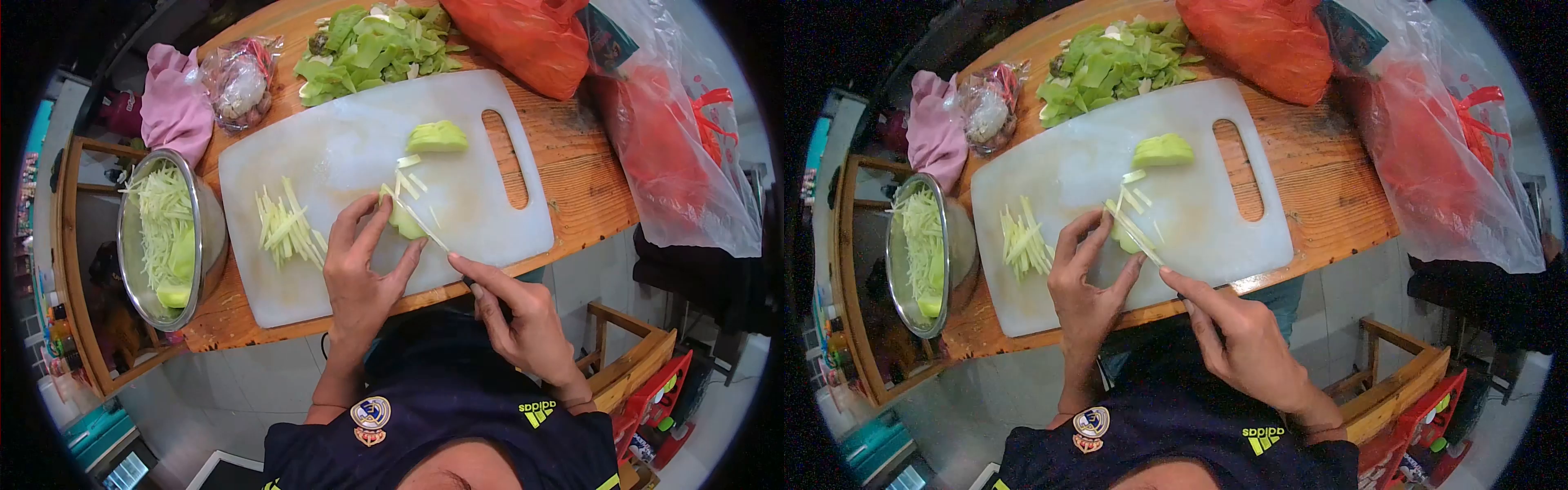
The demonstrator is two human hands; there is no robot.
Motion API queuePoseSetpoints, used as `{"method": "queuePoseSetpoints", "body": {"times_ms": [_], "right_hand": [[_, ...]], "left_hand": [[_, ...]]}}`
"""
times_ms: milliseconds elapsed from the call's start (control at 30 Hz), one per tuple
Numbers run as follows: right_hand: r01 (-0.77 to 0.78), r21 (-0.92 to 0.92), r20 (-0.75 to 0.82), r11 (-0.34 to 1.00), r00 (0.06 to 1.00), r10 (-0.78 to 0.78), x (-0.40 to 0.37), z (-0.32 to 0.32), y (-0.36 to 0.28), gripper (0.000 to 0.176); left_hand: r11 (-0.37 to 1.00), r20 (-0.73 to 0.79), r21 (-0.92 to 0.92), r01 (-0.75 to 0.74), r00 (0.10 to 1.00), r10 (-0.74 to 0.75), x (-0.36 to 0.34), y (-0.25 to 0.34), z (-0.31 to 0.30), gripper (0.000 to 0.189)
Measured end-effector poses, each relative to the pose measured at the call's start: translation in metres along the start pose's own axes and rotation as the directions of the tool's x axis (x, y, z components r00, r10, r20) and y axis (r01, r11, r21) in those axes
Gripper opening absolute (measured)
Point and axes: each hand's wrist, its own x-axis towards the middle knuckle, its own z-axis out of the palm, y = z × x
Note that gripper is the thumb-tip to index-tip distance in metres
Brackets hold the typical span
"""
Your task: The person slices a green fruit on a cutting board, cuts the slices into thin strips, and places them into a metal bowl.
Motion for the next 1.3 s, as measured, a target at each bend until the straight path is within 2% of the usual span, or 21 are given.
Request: {"method": "queuePoseSetpoints", "body": {"times_ms": [100, 200, 433, 500, 600, 700, 800, 900, 1000, 1200, 1300], "right_hand": [[0.011, -0.018, 0.034, 1.000, 0.999, -0.010, 0.001, -0.002, 0.000, 0.049], [-0.061, 0.005, -0.007, 0.998, 0.998, 0.061, -0.001, 0.003, -0.008, 0.041], [-0.084, -0.050, -0.057, 0.995, 0.995, 0.081, -0.002, 0.012, -0.014, 0.039], [-0.110, -0.062, -0.052, 0.992, 0.993, 0.107, -0.001, 0.012, -0.018, 0.039], [-0.085, -0.093, 0.027, 0.992, 0.996, 0.088, 0.000, 0.006, -0.015, 0.053], [-0.166, -0.099, 0.047, 0.981, 0.984, 0.171, 0.003, 0.006, -0.020, 0.053], [-0.140, -0.102, 0.043, 0.985, 0.988, 0.145, 0.009, 0.007, -0.019, 0.052], [-0.092, -0.111, 0.018, 0.990, 0.995, 0.095, 0.020, 0.014, -0.011, 0.043], [-0.118, -0.131, 0.023, 0.984, 0.992, 0.122, 0.028, 0.019, -0.004, 0.032], [-0.086, -0.040, 0.003, 0.996, 0.996, 0.086, 0.016, 0.019, 0.012, 0.023], [-0.230, 0.071, 0.019, 0.971, 0.973, 0.229, 0.003, 0.010, 0.009, 0.020]], "left_hand": [[1.000, -0.008, 0.015, 0.014, 1.000, -0.014, 0.000, 0.001, 0.001, 0.058], [1.000, 0.006, 0.026, 0.011, 1.000, -0.012, -0.001, 0.000, 0.000, 0.056], [1.000, 0.015, -0.003, 0.000, 1.000, 0.001, 0.000, -0.004, -0.001, 0.056], [1.000, 0.015, -0.009, -0.005, 1.000, 0.005, 0.000, -0.005, -0.002, 0.056], [1.000, 0.009, -0.022, -0.002, 1.000, 0.002, 0.000, -0.006, -0.002, 0.055], [1.000, 0.011, -0.029, 0.007, 1.000, -0.007, 0.001, -0.005, -0.002, 0.054], [0.999, 0.017, -0.041, 0.017, 1.000, -0.017, 0.002, -0.004, -0.002, 0.053], [0.999, 0.020, -0.035, 0.017, 1.000, -0.016, 0.002, -0.005, -0.003, 0.053], [0.999, 0.022, -0.034, 0.015, 1.000, -0.015, 0.002, -0.006, -0.003, 0.053], [0.997, 0.019, -0.075, 0.035, 0.999, -0.034, 0.002, -0.006, -0.002, 0.053], [0.998, 0.019, -0.042, 0.036, 0.999, -0.035, 0.004, -0.002, -0.004, 0.053]]}}
